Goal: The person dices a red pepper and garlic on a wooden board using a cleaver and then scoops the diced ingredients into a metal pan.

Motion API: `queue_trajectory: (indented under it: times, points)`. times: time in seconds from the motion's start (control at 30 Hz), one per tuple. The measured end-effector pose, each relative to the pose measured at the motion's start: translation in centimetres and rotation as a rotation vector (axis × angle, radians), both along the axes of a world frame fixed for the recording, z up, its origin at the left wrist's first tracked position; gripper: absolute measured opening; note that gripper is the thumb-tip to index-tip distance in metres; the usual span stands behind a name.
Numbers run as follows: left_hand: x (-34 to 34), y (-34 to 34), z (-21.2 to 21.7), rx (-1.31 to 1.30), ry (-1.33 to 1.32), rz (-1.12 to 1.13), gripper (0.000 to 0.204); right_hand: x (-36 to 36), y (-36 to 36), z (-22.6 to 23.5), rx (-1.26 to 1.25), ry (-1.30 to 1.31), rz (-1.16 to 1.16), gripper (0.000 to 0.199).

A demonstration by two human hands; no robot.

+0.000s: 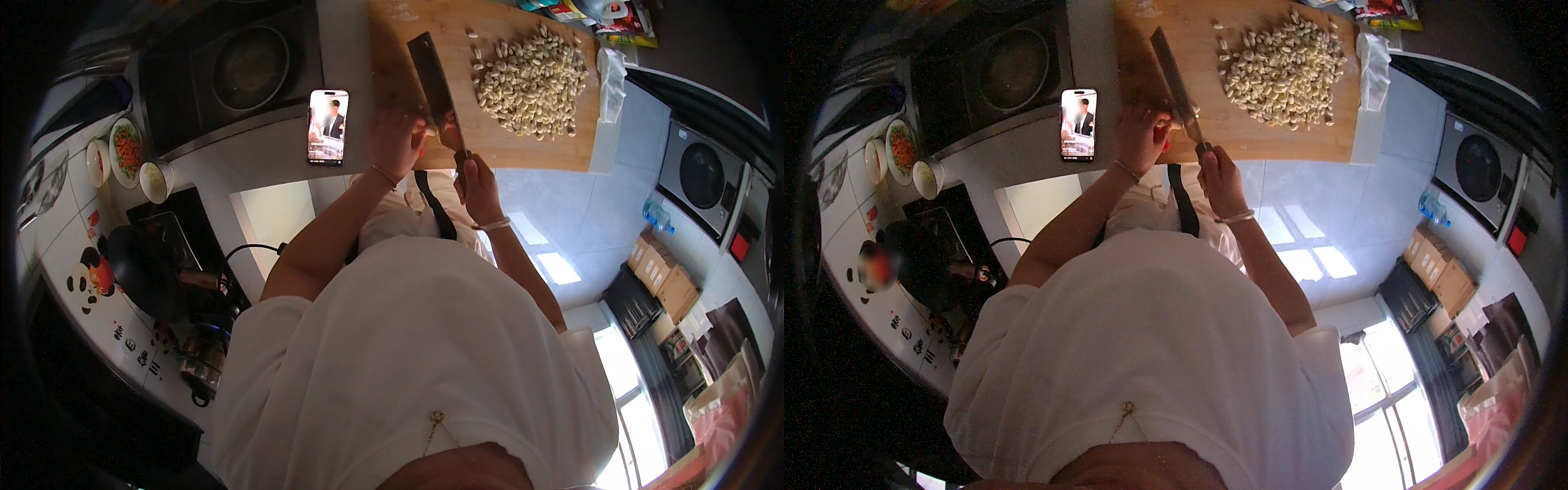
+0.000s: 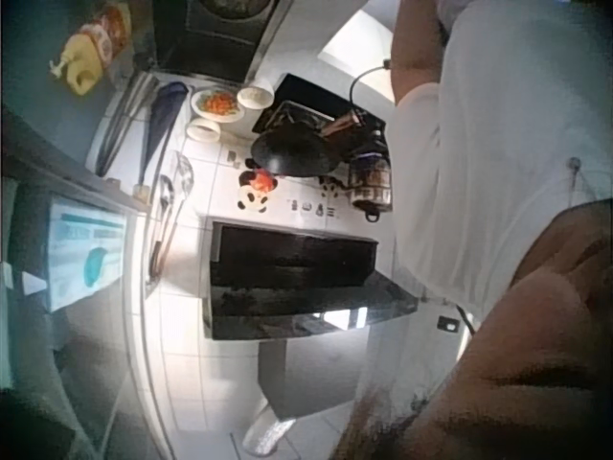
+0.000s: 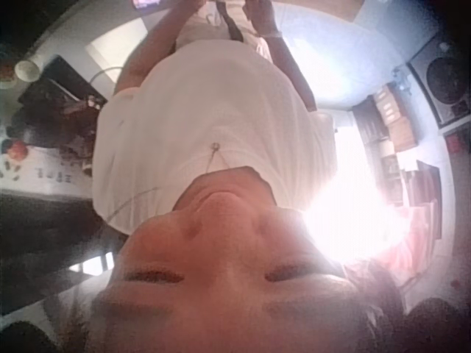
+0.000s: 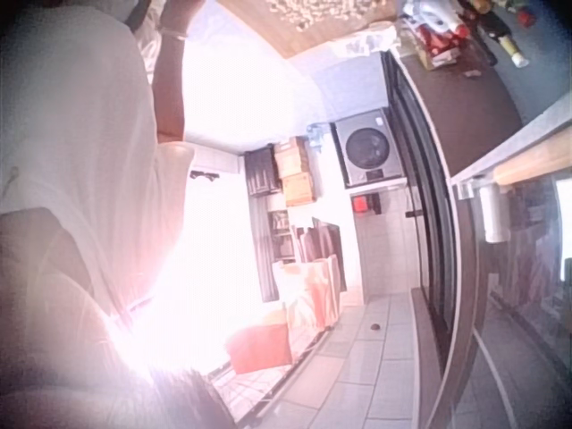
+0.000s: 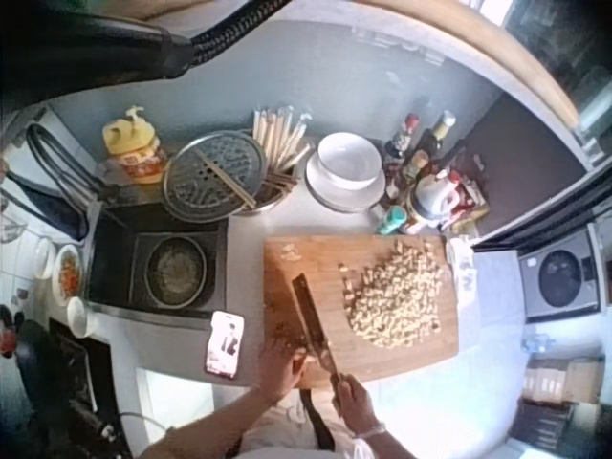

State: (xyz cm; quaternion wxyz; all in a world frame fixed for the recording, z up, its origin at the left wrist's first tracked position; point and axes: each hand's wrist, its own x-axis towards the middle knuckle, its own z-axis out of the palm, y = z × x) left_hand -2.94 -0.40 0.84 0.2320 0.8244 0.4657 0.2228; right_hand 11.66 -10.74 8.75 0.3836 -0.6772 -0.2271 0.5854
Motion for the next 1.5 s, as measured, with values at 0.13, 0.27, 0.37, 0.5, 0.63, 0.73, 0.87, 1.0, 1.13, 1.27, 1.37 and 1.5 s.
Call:
queue_trajectory:
  times: [0.13, 0.27, 0.37, 0.5, 0.63, 0.73, 0.87, 1.0, 1.13, 1.27, 1.37, 1.5]
  points:
    - [0.0, -0.6, 0.3, -0.036, 0.008, 0.020, 0.015, -0.3, -1.0, 0.9, -0.002, 0.037, 0.004, 0.030]
    - [0.3, -0.5, 0.3, -0.018, -0.003, 0.034, 0.013, -1.1, -0.7, -1.1, 0.010, -0.021, -0.005, 0.030]
    - [0.2, -0.4, 0.3, -0.074, -0.026, 0.047, 0.012, -0.8, -0.7, 0.2, -0.005, 0.016, 0.003, 0.031]
    - [0.3, -0.7, -0.3, -0.064, -0.061, 0.061, 0.010, -1.3, -1.4, -0.8, 0.023, 0.017, -0.032, 0.032]
    - [0.1, -0.5, -0.5, -0.119, -0.082, 0.043, 0.009, -1.4, -0.3, -0.7, 0.041, 0.079, -0.066, 0.034]
    - [-0.1, -1.0, -0.6, -0.104, -0.089, 0.075, 0.009, -1.2, -0.7, 0.0, 0.055, 0.113, -0.062, 0.033]
    - [0.1, -1.2, -0.1, -0.068, -0.058, 0.068, 0.009, -2.0, -1.1, -1.6, 0.059, 0.011, -0.004, 0.037]
    - [0.0, -1.0, -0.3, -0.070, -0.031, 0.060, 0.011, -2.1, -0.3, -1.0, 0.084, 0.048, -0.077, 0.037]
    - [-0.3, -1.7, -1.8, -0.122, -0.108, 0.090, 0.013, -1.7, -1.2, 0.6, 0.114, 0.088, -0.064, 0.038]
    - [-0.2, -1.1, -0.9, -0.110, -0.089, 0.065, 0.016, -1.5, -1.8, 1.0, 0.077, 0.086, -0.094, 0.039]
    - [-0.1, -1.1, 1.1, -0.061, -0.019, 0.080, 0.020, -0.9, -2.4, 1.2, 0.072, 0.097, -0.116, 0.042]
    - [0.0, -0.7, 1.2, 0.012, -0.016, 0.007, 0.023, -0.4, -2.3, 1.8, 0.071, 0.089, -0.115, 0.042]
